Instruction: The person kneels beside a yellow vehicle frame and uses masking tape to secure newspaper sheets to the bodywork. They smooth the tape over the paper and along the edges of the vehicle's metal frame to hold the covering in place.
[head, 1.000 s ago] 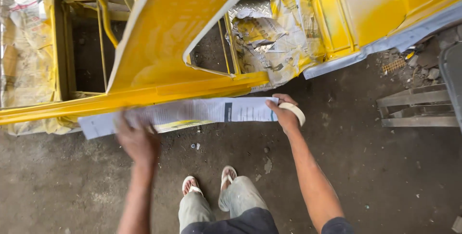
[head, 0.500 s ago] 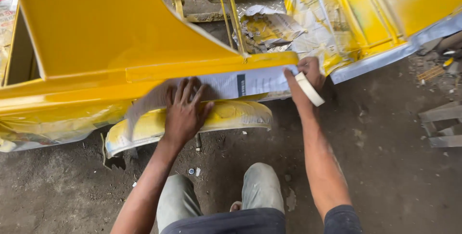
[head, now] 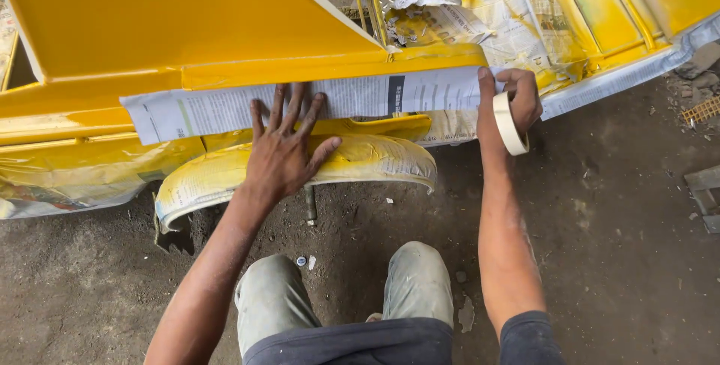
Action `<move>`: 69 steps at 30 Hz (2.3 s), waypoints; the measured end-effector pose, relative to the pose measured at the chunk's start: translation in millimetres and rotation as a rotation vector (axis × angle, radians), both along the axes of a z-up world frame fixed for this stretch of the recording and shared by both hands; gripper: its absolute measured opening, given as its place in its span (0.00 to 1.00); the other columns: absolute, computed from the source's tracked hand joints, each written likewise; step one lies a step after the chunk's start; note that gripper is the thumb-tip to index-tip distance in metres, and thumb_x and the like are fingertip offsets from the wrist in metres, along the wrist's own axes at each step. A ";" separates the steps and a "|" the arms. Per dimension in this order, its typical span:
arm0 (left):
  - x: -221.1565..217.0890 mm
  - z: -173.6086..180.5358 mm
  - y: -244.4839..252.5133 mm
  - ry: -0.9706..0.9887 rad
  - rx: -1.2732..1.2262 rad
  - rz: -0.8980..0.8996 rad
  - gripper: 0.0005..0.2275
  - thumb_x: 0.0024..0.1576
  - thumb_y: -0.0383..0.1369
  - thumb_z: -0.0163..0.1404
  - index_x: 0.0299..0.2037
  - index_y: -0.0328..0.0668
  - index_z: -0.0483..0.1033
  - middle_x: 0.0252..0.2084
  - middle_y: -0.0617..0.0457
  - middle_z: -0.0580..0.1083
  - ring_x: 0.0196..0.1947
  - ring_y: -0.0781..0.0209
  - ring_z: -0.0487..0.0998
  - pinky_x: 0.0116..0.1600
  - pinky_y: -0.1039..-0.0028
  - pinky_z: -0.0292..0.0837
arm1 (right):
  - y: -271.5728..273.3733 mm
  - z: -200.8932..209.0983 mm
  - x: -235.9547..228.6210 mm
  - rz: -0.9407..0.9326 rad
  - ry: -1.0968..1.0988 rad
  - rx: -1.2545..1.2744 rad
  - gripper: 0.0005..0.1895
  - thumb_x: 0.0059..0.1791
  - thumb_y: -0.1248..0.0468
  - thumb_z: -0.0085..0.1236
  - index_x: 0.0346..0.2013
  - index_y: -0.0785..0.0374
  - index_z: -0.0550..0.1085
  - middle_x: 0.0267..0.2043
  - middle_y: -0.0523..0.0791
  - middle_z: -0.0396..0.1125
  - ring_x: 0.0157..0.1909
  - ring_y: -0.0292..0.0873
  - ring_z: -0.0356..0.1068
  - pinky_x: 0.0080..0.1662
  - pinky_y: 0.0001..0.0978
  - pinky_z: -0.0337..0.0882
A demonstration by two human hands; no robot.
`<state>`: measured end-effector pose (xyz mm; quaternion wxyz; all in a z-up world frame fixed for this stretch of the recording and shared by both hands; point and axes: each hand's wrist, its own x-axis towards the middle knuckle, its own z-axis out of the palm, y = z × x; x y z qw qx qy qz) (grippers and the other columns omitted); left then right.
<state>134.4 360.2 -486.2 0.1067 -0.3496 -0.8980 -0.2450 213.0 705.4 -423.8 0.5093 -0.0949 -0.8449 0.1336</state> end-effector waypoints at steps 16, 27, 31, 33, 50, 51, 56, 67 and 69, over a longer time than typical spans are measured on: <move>-11.6 1.4 -29.5 -0.037 -0.030 -0.059 0.37 0.61 0.64 0.32 0.77 0.54 0.55 0.80 0.52 0.44 0.79 0.43 0.36 0.75 0.36 0.29 | -81.7 -30.0 -10.1 0.332 -0.536 0.445 0.35 0.48 0.55 0.69 0.68 0.60 0.69 0.70 0.57 0.57 0.70 0.62 0.58 0.65 0.59 0.60; -15.2 -13.9 -41.0 -0.029 -0.042 0.032 0.36 0.65 0.62 0.32 0.75 0.44 0.57 0.81 0.49 0.44 0.79 0.38 0.34 0.74 0.35 0.30 | -88.7 -28.7 -3.7 0.113 -0.531 0.494 0.39 0.46 0.54 0.71 0.68 0.66 0.68 0.68 0.58 0.55 0.71 0.60 0.55 0.69 0.63 0.51; -13.1 -9.1 -40.8 -0.074 -0.003 0.031 0.36 0.63 0.62 0.34 0.74 0.48 0.59 0.80 0.52 0.44 0.78 0.39 0.34 0.73 0.33 0.31 | -91.9 -28.5 -7.4 0.162 -0.547 0.441 0.38 0.48 0.54 0.71 0.68 0.64 0.68 0.70 0.57 0.54 0.72 0.61 0.54 0.70 0.62 0.51; -12.0 -10.5 -42.3 -0.059 -0.008 0.034 0.35 0.63 0.62 0.34 0.75 0.50 0.59 0.80 0.52 0.44 0.79 0.39 0.33 0.72 0.31 0.31 | -95.3 -28.4 -9.9 0.221 -0.619 0.464 0.40 0.44 0.53 0.71 0.68 0.60 0.68 0.68 0.59 0.52 0.70 0.63 0.53 0.68 0.65 0.49; -11.5 -5.9 -38.4 -0.099 -0.024 0.006 0.24 0.66 0.54 0.33 0.67 0.63 0.68 0.81 0.51 0.40 0.78 0.35 0.30 0.69 0.24 0.25 | 95.1 -132.8 137.8 -0.170 -0.347 -0.921 0.17 0.46 0.68 0.70 0.47 0.69 0.76 0.35 0.43 0.71 0.35 0.36 0.71 0.38 0.29 0.71; -12.0 -4.0 -39.5 -0.118 -0.039 0.022 0.22 0.66 0.53 0.33 0.65 0.62 0.70 0.81 0.50 0.39 0.78 0.34 0.30 0.69 0.23 0.25 | 98.0 -142.6 144.8 -0.213 -0.317 -1.046 0.16 0.51 0.63 0.69 0.48 0.72 0.77 0.35 0.45 0.72 0.34 0.38 0.70 0.37 0.31 0.70; -9.8 -16.3 -35.5 -0.106 0.021 -0.004 0.23 0.66 0.52 0.34 0.66 0.59 0.69 0.80 0.49 0.40 0.77 0.33 0.29 0.69 0.24 0.24 | -20.1 -62.8 106.6 0.494 -0.284 -0.886 0.16 0.60 0.62 0.55 0.58 0.71 0.72 0.40 0.45 0.71 0.39 0.37 0.70 0.46 0.34 0.71; -7.3 -13.2 -35.4 -0.062 0.055 0.033 0.24 0.67 0.52 0.33 0.69 0.56 0.66 0.81 0.49 0.40 0.78 0.35 0.28 0.72 0.28 0.26 | -123.2 -47.8 -19.7 0.965 -0.688 -0.395 0.25 0.57 0.58 0.43 0.65 0.67 0.70 0.33 0.44 0.67 0.37 0.37 0.68 0.43 0.32 0.72; -6.0 -15.2 -32.1 -0.053 0.067 0.039 0.24 0.66 0.51 0.35 0.68 0.53 0.66 0.80 0.48 0.44 0.77 0.36 0.31 0.72 0.32 0.27 | -115.1 -59.8 -22.8 0.973 -0.653 -0.439 0.26 0.57 0.57 0.41 0.63 0.69 0.72 0.32 0.44 0.65 0.36 0.39 0.63 0.43 0.34 0.68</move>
